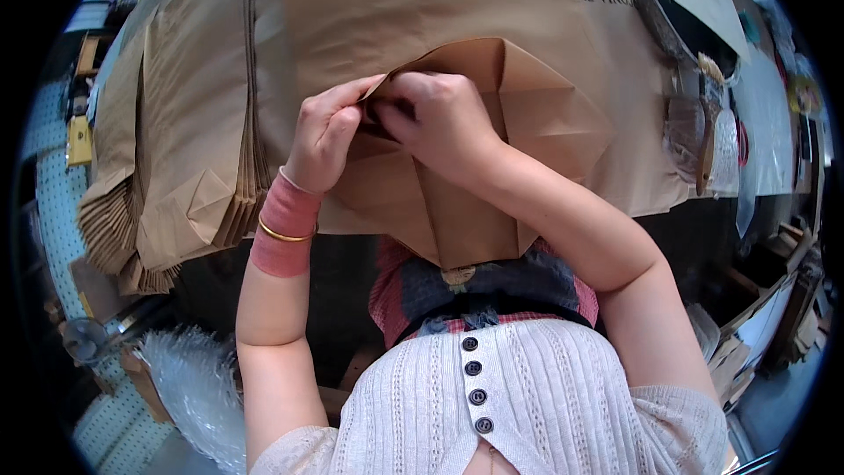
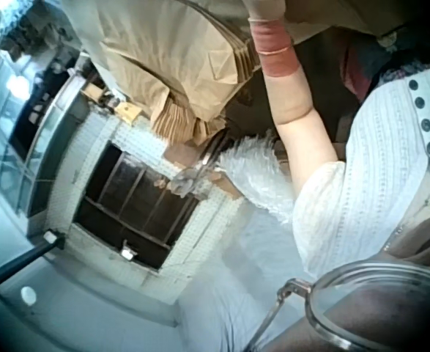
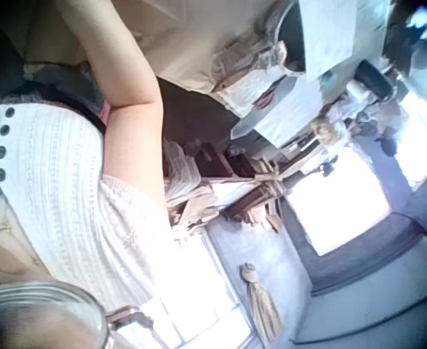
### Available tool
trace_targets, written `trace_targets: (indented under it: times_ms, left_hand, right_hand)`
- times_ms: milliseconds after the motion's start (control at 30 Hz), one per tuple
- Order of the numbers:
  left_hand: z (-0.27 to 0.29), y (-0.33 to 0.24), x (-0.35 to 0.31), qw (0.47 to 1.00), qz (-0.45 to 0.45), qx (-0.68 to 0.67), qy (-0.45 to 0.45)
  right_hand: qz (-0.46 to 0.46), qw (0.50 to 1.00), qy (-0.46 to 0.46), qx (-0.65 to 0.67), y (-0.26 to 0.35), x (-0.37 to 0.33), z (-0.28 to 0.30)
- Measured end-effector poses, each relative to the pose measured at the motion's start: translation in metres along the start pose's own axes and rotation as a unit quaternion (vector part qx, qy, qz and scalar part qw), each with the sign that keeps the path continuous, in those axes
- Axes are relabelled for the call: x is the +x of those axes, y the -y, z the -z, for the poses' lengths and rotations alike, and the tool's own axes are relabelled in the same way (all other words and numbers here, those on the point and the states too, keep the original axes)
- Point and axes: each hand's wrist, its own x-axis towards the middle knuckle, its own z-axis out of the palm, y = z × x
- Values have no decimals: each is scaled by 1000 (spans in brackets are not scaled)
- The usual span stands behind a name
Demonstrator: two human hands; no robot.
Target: The person folds the top flaps of brown paper bags and uses a brush to apply adhesive from a container to seal them. They repeat this process for multiple bags, stacking the finished ones to the side.
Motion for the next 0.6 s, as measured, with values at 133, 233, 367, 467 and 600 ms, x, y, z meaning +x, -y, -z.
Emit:
trace_targets:
  times_ms: [133, 233, 367, 467, 600]
  left_hand:
    - [-13, -6, 0, 997, 10, -7, -78]
    - [-15, -2, -4, 995, -15, 7, -103]
    - [-15, -6, 0, 964, -78, 218, -134]
    - [-15, -21, 4, 954, -94, 263, -113]
    - [-15, -21, 3, 924, -118, 339, -133]
  right_hand:
    - [31, 995, -80, -48, 13, -1, 18]
    - [64, 996, -11, -69, 16, -6, 12]
    - [-33, 999, 30, 4, 5, -5, 3]
    - [-49, 998, 37, 32, 5, -6, 5]
    - [-42, 998, 41, 29, 1, -3, 1]
